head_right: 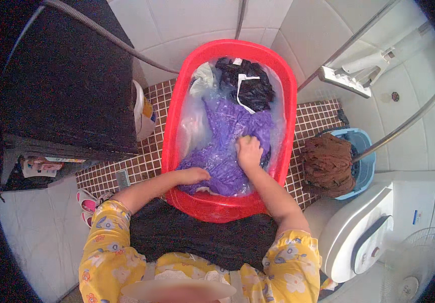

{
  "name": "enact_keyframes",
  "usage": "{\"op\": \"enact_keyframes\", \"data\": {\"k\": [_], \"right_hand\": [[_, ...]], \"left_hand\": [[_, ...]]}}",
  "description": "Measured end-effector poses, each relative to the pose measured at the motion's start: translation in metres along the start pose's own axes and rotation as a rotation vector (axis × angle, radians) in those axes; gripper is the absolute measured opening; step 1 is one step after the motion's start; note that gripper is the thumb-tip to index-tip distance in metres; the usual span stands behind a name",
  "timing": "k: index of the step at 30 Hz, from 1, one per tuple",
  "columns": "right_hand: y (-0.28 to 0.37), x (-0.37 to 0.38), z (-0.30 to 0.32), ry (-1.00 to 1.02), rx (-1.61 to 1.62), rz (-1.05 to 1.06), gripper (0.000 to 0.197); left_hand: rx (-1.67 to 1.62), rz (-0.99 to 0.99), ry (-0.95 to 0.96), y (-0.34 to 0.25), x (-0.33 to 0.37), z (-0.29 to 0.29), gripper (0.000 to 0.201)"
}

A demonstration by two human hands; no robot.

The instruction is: The person washes clothes by hand in a basin, scrubbing individual garments including a patterned top, dark pants, and a purple shirt one at a time using a bar of soap and soapy water.

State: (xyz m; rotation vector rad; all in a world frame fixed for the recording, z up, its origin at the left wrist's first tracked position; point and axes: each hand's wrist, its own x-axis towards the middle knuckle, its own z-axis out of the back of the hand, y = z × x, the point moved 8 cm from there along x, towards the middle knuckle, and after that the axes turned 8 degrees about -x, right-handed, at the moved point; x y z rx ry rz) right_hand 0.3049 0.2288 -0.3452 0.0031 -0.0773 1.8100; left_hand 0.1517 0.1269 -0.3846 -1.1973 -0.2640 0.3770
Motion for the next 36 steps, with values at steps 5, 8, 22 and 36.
{"op": "enact_keyframes", "data": {"k": [5, 8, 22, 36], "right_hand": [[0.043, -0.045, 0.019, 0.031, 0.719, -0.031, 0.029], [0.077, -0.075, 0.011, 0.074, 0.723, 0.141, 0.031], [0.049, -0.029, -0.003, -0.075, 0.218, 0.318, 0.033], [-0.075, 0.02, -0.008, -0.034, 0.399, -0.583, 0.044]], "left_hand": [[-0.606, 0.546, -0.607, 0.066, -0.04, 0.024, 0.025], [-1.181, 0.572, -0.946, 0.032, -0.028, 0.034, 0.029], [-1.117, 0.749, -0.193, 0.007, -0.022, 0.013, 0.03], [0.047, 0.877, 0.078, -0.035, 0.0, 0.036, 0.07]]}}
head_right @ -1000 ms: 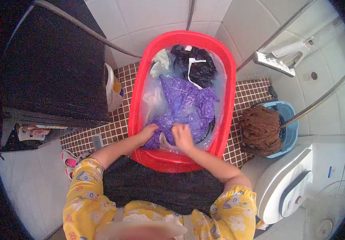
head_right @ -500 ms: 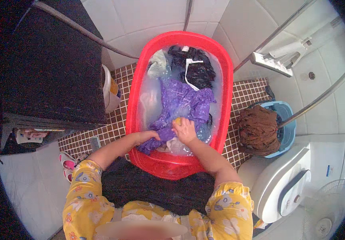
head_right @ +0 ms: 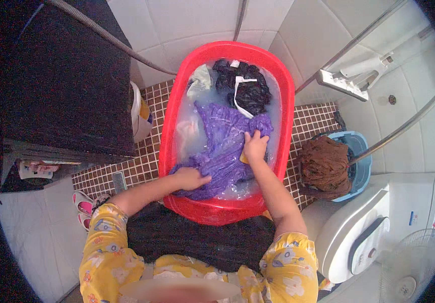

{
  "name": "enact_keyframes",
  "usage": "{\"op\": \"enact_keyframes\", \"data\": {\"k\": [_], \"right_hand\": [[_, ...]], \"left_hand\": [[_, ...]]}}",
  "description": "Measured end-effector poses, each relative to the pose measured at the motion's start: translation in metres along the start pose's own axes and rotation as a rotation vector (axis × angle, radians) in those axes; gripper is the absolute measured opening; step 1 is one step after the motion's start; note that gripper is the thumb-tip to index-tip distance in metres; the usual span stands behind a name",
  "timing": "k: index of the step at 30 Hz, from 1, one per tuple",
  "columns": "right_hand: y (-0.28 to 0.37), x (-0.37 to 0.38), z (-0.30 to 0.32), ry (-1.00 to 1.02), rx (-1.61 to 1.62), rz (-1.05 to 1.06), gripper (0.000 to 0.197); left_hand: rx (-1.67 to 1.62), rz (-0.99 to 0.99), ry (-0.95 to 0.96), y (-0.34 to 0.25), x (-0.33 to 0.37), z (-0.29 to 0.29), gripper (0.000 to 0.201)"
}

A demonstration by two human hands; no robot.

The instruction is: The person washes clothes by hand in a basin, scrubbing individual garments including a patterned top, dark pants, and a purple shirt one at a time using a bar of soap and soapy water.

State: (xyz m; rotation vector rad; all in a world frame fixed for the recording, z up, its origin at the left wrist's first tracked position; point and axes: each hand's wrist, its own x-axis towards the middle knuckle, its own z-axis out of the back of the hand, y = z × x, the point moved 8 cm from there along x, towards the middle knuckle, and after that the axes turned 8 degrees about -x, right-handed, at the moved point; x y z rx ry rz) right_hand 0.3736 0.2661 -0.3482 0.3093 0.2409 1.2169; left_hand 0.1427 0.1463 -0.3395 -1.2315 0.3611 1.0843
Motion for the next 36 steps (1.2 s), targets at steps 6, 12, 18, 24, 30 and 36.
{"op": "enact_keyframes", "data": {"k": [6, 12, 18, 24, 30, 36], "right_hand": [[0.048, -0.087, -0.009, -0.181, -0.155, 0.587, 0.055], [0.066, -0.098, -0.025, 0.016, -0.206, 0.94, 0.053], [0.071, -0.057, -0.01, 0.147, -0.35, 0.899, 0.039], [0.063, -0.026, 0.039, -0.065, 0.032, 0.599, 0.047], [0.106, -0.158, -0.015, 0.189, -0.096, 1.152, 0.04], [0.103, -0.161, -0.059, 0.248, -0.323, 1.211, 0.034]], "left_hand": [[0.097, -0.197, -0.765, -0.017, 0.002, 0.03, 0.093], [0.064, -0.081, -0.599, 0.001, 0.028, 0.012, 0.077], [0.175, -0.182, -0.264, -0.014, 0.031, -0.02, 0.032], [0.464, -0.388, -0.037, -0.019, 0.016, -0.035, 0.032], [0.536, -0.681, -0.006, -0.046, -0.01, -0.042, 0.019], [0.587, -0.548, 0.124, -0.05, -0.015, -0.051, 0.019]]}}
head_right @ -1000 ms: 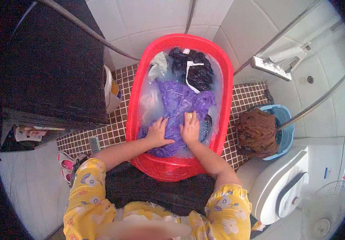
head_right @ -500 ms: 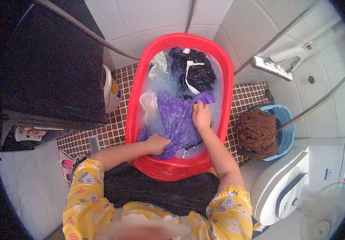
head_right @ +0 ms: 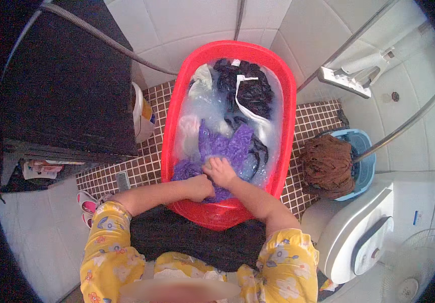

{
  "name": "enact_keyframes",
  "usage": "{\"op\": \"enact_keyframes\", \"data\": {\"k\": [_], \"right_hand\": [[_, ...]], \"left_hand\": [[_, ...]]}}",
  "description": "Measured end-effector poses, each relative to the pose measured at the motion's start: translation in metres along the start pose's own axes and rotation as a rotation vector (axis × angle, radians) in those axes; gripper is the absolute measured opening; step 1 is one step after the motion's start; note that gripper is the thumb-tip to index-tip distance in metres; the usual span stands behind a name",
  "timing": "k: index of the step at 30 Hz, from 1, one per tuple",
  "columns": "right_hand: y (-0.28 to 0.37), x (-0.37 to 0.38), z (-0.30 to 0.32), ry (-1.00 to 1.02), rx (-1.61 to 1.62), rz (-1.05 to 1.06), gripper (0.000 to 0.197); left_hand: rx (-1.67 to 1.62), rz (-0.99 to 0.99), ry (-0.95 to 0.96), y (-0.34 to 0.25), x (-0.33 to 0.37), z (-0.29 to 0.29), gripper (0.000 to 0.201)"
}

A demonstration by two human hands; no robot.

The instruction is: The person washes clothes by hand in a basin, scrubbing individual garments including a patterned top, dark pants, and a purple shirt one at a time using a bar of soap and soapy water.

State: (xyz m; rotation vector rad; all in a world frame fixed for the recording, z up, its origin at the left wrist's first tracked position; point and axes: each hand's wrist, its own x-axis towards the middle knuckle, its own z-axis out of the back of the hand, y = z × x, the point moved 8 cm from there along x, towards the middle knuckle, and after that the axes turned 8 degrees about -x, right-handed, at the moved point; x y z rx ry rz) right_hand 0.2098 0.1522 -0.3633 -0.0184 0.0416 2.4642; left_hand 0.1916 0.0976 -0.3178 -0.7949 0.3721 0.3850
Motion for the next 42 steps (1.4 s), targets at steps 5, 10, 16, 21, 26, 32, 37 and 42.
{"op": "enact_keyframes", "data": {"k": [5, 10, 16, 21, 26, 32, 37, 42], "right_hand": [[-0.058, -0.011, -0.04, 0.063, -0.135, -0.002, 0.032], [-0.113, -0.017, -0.021, 0.062, -0.331, -0.203, 0.037], [-0.147, -0.029, 0.025, -0.102, 0.033, -0.75, 0.041], [-0.044, -0.018, 0.023, -0.197, 0.548, -0.224, 0.043], [0.006, -0.012, 0.006, 0.016, 0.389, -0.077, 0.042], [-0.057, -0.037, -0.098, 0.021, 0.209, -0.174, 0.042], [-0.13, -0.052, -0.08, 0.178, 0.43, -0.351, 0.037], [-0.164, -0.056, -0.016, 0.147, -0.195, -0.484, 0.032]], "left_hand": [[0.086, -0.066, 0.041, -0.015, -0.005, 0.01, 0.031], [-0.067, 0.017, 0.085, -0.001, -0.014, 0.007, 0.041], [-0.167, 0.033, 0.01, 0.022, -0.014, -0.008, 0.03], [-0.069, -0.037, -0.143, 0.027, -0.015, -0.011, 0.023], [-0.012, 0.033, -0.024, 0.02, -0.014, -0.002, 0.018], [-0.029, -0.035, -0.045, -0.004, 0.001, 0.013, 0.023], [-0.2, -0.011, -0.04, 0.006, -0.004, 0.008, 0.032], [-0.336, 0.092, -0.001, 0.031, -0.01, -0.006, 0.041]]}}
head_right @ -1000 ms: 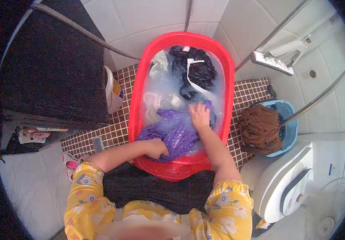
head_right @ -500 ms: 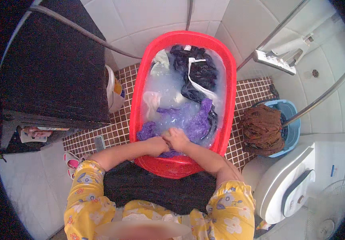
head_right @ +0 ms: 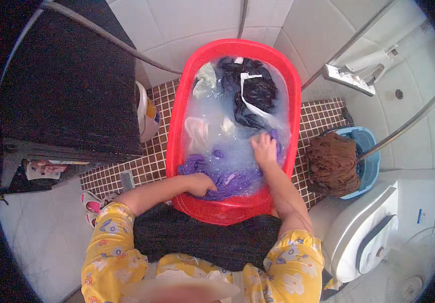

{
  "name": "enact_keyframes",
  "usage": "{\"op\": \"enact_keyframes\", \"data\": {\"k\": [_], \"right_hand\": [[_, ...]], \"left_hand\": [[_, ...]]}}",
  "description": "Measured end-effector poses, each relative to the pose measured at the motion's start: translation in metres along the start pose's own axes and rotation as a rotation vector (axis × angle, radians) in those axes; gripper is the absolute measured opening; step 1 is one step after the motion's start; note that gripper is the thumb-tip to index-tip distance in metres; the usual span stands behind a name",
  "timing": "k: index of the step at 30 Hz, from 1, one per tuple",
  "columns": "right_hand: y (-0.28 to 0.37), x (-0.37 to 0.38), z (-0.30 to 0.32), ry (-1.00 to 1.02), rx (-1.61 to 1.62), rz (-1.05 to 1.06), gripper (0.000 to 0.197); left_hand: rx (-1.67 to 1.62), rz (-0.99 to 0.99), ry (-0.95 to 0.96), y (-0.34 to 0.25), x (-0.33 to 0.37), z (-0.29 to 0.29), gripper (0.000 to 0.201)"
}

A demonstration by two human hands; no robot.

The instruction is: The person washes clothes by hand in a basin, scrubbing individual garments including a patterned top, dark pants, and a purple shirt one at a time using a bar of soap and soapy water.

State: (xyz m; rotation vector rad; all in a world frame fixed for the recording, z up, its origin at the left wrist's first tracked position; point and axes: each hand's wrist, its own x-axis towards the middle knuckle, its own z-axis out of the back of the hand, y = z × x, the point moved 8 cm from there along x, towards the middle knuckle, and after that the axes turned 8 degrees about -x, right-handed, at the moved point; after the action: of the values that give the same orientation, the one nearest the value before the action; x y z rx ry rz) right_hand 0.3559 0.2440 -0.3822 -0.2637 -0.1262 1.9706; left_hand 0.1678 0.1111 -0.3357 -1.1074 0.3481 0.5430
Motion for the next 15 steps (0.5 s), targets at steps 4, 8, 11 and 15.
{"op": "enact_keyframes", "data": {"k": [4, 8, 11, 15], "right_hand": [[-0.042, -0.009, 0.05, -0.139, 0.15, -0.412, 0.031], [-0.006, -0.029, 0.053, -0.192, 0.475, -0.287, 0.03], [0.071, -0.049, 0.053, -0.24, 0.676, 0.016, 0.027], [0.15, -0.071, 0.055, -0.075, 0.726, 0.248, 0.024]], "left_hand": [[0.038, -0.015, -0.011, 0.016, 0.001, -0.008, 0.038], [0.087, -0.091, -0.15, 0.009, -0.001, 0.0, 0.036], [0.086, -0.123, -0.29, 0.007, 0.001, 0.003, 0.044], [0.129, -0.065, -0.301, 0.019, 0.003, -0.004, 0.04]]}}
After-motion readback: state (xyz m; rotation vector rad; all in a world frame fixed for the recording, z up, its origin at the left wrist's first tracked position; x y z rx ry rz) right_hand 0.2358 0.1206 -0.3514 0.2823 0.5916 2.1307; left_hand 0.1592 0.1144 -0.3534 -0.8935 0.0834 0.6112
